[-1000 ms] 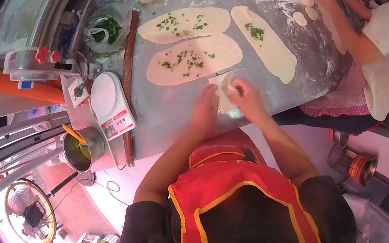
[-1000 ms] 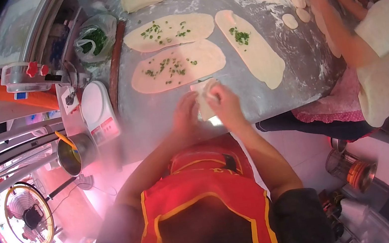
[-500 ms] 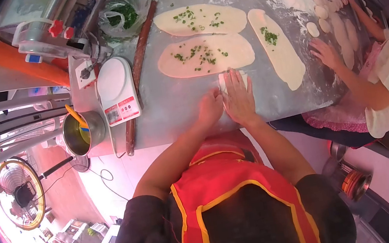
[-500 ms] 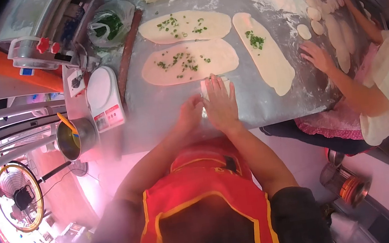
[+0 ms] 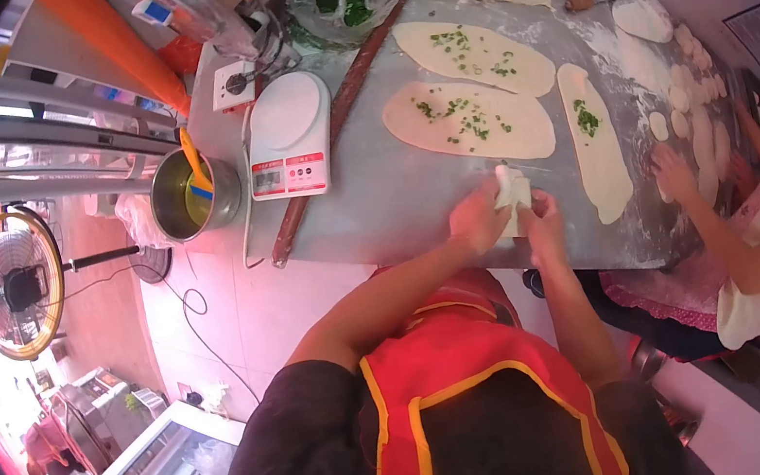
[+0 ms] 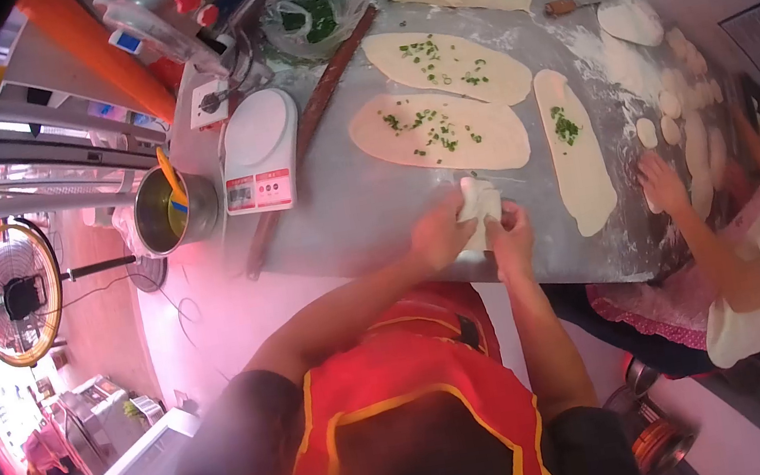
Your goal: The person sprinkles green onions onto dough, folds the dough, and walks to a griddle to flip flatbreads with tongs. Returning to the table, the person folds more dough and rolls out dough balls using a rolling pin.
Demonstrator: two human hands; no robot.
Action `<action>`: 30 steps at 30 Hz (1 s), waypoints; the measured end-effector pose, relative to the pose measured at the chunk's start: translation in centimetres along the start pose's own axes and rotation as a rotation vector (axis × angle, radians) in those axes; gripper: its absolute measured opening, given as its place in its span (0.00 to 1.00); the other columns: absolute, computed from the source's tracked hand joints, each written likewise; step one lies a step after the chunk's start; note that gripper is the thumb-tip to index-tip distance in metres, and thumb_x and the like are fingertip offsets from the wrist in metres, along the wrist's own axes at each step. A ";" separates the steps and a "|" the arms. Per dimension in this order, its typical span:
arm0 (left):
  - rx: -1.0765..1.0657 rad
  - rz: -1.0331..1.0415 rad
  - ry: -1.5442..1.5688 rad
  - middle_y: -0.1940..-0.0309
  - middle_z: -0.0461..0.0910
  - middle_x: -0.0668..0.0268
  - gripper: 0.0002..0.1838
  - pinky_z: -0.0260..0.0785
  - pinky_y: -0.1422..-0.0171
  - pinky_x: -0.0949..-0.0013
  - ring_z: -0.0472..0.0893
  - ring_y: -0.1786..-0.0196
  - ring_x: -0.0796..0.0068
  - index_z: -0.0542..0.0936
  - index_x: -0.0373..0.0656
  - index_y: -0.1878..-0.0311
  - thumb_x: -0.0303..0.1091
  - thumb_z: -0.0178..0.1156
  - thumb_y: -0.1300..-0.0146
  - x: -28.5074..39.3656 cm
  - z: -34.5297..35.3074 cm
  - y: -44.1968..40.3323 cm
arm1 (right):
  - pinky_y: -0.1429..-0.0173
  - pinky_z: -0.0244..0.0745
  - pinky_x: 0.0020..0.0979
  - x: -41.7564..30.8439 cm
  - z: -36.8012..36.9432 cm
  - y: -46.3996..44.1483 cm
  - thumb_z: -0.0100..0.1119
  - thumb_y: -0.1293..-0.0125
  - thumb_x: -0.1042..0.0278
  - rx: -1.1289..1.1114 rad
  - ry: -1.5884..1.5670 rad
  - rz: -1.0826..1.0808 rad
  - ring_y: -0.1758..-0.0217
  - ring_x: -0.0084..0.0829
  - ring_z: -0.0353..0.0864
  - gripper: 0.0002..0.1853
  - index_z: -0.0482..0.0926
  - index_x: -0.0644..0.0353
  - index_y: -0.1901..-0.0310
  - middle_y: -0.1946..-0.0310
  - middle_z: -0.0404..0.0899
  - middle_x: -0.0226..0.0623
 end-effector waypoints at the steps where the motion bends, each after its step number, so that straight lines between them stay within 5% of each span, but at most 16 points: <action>1: 0.106 0.031 -0.031 0.58 0.80 0.48 0.21 0.72 0.55 0.54 0.81 0.57 0.50 0.75 0.37 0.48 0.41 0.62 0.38 -0.5 -1.3 0.7 | 0.61 0.77 0.30 -1.3 1.3 0.9 0.60 0.37 0.75 -0.039 0.017 0.010 0.62 0.26 0.79 0.23 0.68 0.64 0.40 0.59 0.78 0.37; 3: 0.195 0.008 0.011 0.58 0.80 0.48 0.19 0.73 0.56 0.54 0.81 0.57 0.50 0.74 0.37 0.49 0.40 0.60 0.36 -3.1 -3.9 0.9 | 0.60 0.77 0.30 -3.4 4.9 2.1 0.60 0.37 0.76 -0.115 0.044 0.031 0.62 0.26 0.79 0.23 0.69 0.62 0.40 0.60 0.78 0.37; 5: 0.196 -0.094 0.089 0.53 0.79 0.49 0.17 0.72 0.51 0.53 0.80 0.53 0.48 0.73 0.40 0.47 0.39 0.57 0.35 -6.5 -7.2 0.7 | 0.66 0.74 0.25 -2.7 9.5 0.4 0.59 0.36 0.74 -0.194 0.093 -0.256 0.65 0.23 0.77 0.24 0.69 0.58 0.38 0.61 0.78 0.33; 7: 0.360 -0.159 0.148 0.48 0.77 0.49 0.15 0.70 0.47 0.51 0.78 0.49 0.47 0.73 0.41 0.48 0.36 0.54 0.34 -10.2 -10.3 0.7 | 0.62 0.75 0.29 -4.6 14.9 0.8 0.59 0.37 0.74 -0.268 0.150 -0.427 0.64 0.29 0.78 0.25 0.69 0.59 0.37 0.58 0.78 0.38; 9: 0.585 -0.140 0.138 0.45 0.75 0.48 0.14 0.70 0.46 0.51 0.77 0.48 0.46 0.74 0.40 0.47 0.33 0.53 0.34 -12.9 -12.6 1.8 | 0.56 0.76 0.36 -6.4 19.2 2.7 0.59 0.39 0.75 -0.196 0.406 -0.920 0.60 0.38 0.79 0.27 0.69 0.60 0.37 0.55 0.78 0.44; 11: 0.738 -0.054 0.001 0.42 0.72 0.47 0.16 0.70 0.45 0.52 0.75 0.47 0.46 0.75 0.40 0.45 0.32 0.53 0.34 -13.1 -14.6 4.0 | 0.52 0.75 0.38 -5.8 21.7 4.1 0.59 0.40 0.76 -0.292 0.436 -0.874 0.57 0.43 0.78 0.28 0.70 0.59 0.36 0.54 0.77 0.47; 14: 0.453 -0.168 -0.119 0.42 0.70 0.46 0.20 0.69 0.42 0.52 0.73 0.45 0.45 0.73 0.40 0.40 0.29 0.55 0.35 -14.6 -15.0 7.8 | 0.50 0.75 0.40 -5.4 23.4 7.6 0.59 0.41 0.76 -0.468 0.440 -0.808 0.55 0.45 0.78 0.27 0.71 0.59 0.37 0.53 0.77 0.48; 18: 0.507 -0.235 -0.143 0.42 0.69 0.47 0.25 0.67 0.40 0.54 0.72 0.43 0.48 0.70 0.41 0.36 0.30 0.58 0.37 -14.6 -16.9 10.3 | 0.51 0.75 0.40 -5.3 23.4 7.9 0.60 0.40 0.75 -0.631 0.328 -0.677 0.58 0.44 0.79 0.24 0.73 0.59 0.40 0.56 0.78 0.47; 21: 0.529 -0.147 -0.353 0.43 0.70 0.48 0.26 0.64 0.37 0.54 0.70 0.41 0.49 0.71 0.42 0.37 0.31 0.61 0.39 -12.4 -17.1 10.6 | 0.52 0.75 0.39 -7.2 18.1 5.4 0.60 0.39 0.73 -0.440 0.472 -0.813 0.60 0.44 0.80 0.20 0.75 0.60 0.44 0.60 0.79 0.46; 24: 0.545 -0.094 -0.579 0.42 0.70 0.50 0.28 0.62 0.35 0.53 0.68 0.40 0.47 0.72 0.43 0.37 0.32 0.63 0.41 -8.7 -17.6 11.2 | 0.51 0.73 0.41 -8.1 9.5 1.0 0.60 0.38 0.72 -0.140 0.522 -0.690 0.57 0.46 0.78 0.14 0.75 0.61 0.50 0.61 0.78 0.45; 25: 0.524 -0.051 -0.518 0.42 0.70 0.50 0.27 0.62 0.35 0.53 0.69 0.40 0.48 0.72 0.42 0.38 0.32 0.63 0.42 -8.1 -17.1 10.7 | 0.48 0.70 0.43 -8.2 7.2 0.0 0.60 0.38 0.72 -0.074 0.534 -0.574 0.53 0.49 0.76 0.13 0.74 0.61 0.52 0.59 0.77 0.46; 30: 0.454 0.107 -0.282 0.47 0.72 0.48 0.22 0.64 0.38 0.53 0.71 0.43 0.47 0.73 0.37 0.42 0.31 0.60 0.39 -5.4 -15.2 3.5 | 0.50 0.69 0.43 -7.8 6.0 -2.9 0.60 0.40 0.76 0.119 0.707 -0.856 0.55 0.48 0.74 0.11 0.70 0.59 0.57 0.61 0.74 0.42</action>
Point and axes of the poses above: each hand's wrist, its own y-axis away from the middle knuckle, its own z-axis out of the palm, x = y × z, the point moved 7 cm from there along -y, towards the middle knuckle
